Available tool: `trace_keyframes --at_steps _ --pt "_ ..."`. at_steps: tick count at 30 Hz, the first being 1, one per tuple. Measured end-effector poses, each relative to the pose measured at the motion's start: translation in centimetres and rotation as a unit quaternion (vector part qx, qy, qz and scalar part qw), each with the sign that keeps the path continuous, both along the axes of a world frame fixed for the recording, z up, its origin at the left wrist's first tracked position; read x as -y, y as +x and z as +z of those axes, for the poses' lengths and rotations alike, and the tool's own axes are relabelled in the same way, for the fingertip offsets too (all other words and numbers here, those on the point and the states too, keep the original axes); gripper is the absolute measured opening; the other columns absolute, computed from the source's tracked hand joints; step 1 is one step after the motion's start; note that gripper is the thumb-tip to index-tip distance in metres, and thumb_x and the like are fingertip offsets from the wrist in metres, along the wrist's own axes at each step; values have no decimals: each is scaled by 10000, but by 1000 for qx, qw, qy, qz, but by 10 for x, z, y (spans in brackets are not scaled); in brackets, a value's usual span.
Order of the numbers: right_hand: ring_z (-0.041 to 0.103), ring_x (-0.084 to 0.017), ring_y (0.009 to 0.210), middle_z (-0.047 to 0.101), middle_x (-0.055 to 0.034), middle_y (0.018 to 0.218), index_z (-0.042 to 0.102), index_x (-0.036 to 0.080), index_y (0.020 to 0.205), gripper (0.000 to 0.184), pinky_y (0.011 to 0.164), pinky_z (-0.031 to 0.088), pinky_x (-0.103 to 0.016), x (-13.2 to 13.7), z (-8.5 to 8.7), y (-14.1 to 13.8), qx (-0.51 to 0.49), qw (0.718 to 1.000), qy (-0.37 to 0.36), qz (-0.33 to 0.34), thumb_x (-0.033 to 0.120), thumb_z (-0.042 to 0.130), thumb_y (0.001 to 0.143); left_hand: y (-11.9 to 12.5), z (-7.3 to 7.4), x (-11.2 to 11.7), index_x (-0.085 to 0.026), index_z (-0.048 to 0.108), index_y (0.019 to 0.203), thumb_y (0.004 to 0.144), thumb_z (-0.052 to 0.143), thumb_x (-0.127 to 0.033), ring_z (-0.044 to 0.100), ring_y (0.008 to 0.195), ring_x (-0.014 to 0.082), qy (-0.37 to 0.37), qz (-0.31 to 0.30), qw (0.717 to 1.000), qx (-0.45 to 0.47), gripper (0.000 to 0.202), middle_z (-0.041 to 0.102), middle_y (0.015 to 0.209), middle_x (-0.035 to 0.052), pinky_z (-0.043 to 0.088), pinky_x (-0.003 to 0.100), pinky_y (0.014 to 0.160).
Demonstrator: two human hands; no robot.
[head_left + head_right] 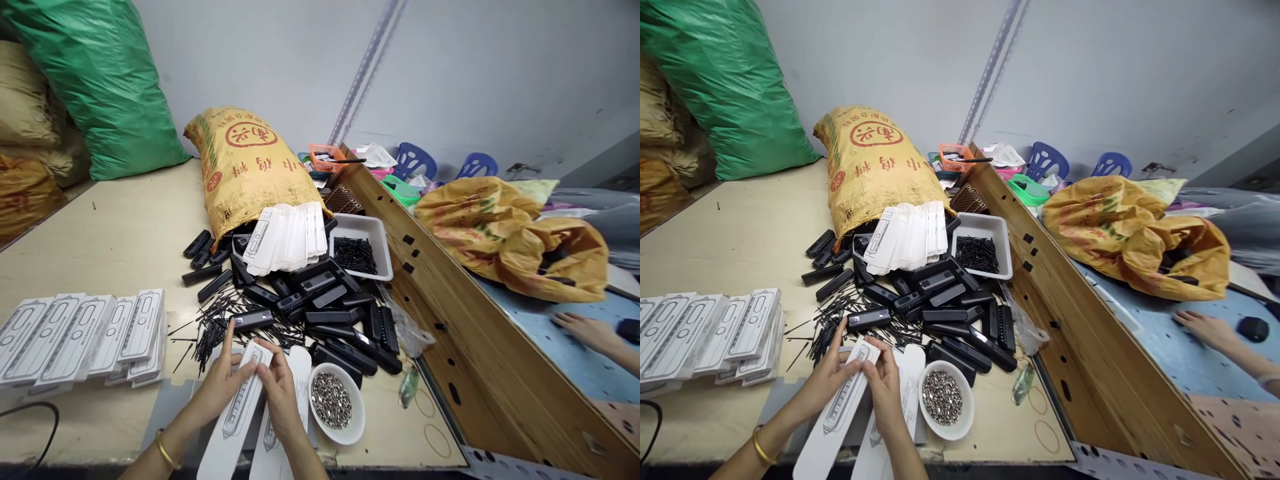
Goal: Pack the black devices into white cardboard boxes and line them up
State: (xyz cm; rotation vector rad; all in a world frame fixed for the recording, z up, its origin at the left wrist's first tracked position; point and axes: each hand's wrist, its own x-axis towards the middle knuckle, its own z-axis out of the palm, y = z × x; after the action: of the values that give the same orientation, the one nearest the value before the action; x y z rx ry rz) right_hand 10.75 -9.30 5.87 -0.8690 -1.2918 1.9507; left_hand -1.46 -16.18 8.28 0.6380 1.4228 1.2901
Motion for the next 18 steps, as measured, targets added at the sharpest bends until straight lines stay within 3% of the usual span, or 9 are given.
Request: trace_keyframes --at_steps 3,5,7,8,10,13,15,18 --pt "604 -205 842 625 -41 978 544 244 1062 345 741 497 -334 -10 2 -4 -3 997 -64 -40 396 629 765 -2 -7 13 -293 -87 1422 868 404 -475 607 987 232 40 -18 998 -40 762 602 1137 118 472 418 840" --pt "610 -192 766 632 -29 909 550 244 1005 316 680 503 -318 -11 1 -9 -2 992 -96 -84 436 617 764 -1 -11 24 -296 144 1420 838 493 -394 409 1254 270 120 -57 981 -140 685 407 1379 129 364 462 1000" --pt "608 -186 711 638 -28 833 584 231 914 273 646 498 -312 -9 -3 -17 19 997 -71 -37 477 552 801 1 -13 32 -262 397 1305 759 606 -313 259 1338 298 203 -76 940 -263 586 334 1429 117 236 490 1082" --pt "606 -187 698 641 -33 810 604 225 881 280 642 495 -317 -8 -4 -23 41 999 -27 18 481 505 829 0 -14 34 -243 464 1233 727 634 -295 280 1326 309 221 -62 924 -307 536 385 1395 127 228 499 1083" --pt "606 -214 791 653 -57 882 633 221 919 265 719 488 -353 -11 -7 -37 111 980 124 112 421 468 862 -6 -13 35 -216 490 1155 704 644 -315 451 1207 313 176 17 921 -346 486 545 1228 141 339 493 1018" --pt "509 -256 1086 603 -98 1132 598 215 1093 300 979 345 -441 -35 -10 -58 228 888 378 132 157 512 811 -26 -11 32 -169 407 1215 724 597 -408 595 997 300 -19 142 926 -350 578 621 1075 144 474 452 851" --pt "494 -247 1120 615 -111 1115 604 192 1079 388 1054 239 -460 -59 -10 -67 258 845 447 141 23 481 753 -38 -12 29 -152 346 1267 740 561 -420 588 1014 297 -90 157 919 -351 629 596 1130 154 467 444 853" --pt "531 -226 1083 625 -97 1076 553 186 1149 433 1034 293 -438 -92 -2 -63 258 843 449 143 26 466 756 -45 -15 26 -166 324 1298 744 543 -370 498 1160 285 -94 122 916 -370 629 497 1283 149 408 430 945"
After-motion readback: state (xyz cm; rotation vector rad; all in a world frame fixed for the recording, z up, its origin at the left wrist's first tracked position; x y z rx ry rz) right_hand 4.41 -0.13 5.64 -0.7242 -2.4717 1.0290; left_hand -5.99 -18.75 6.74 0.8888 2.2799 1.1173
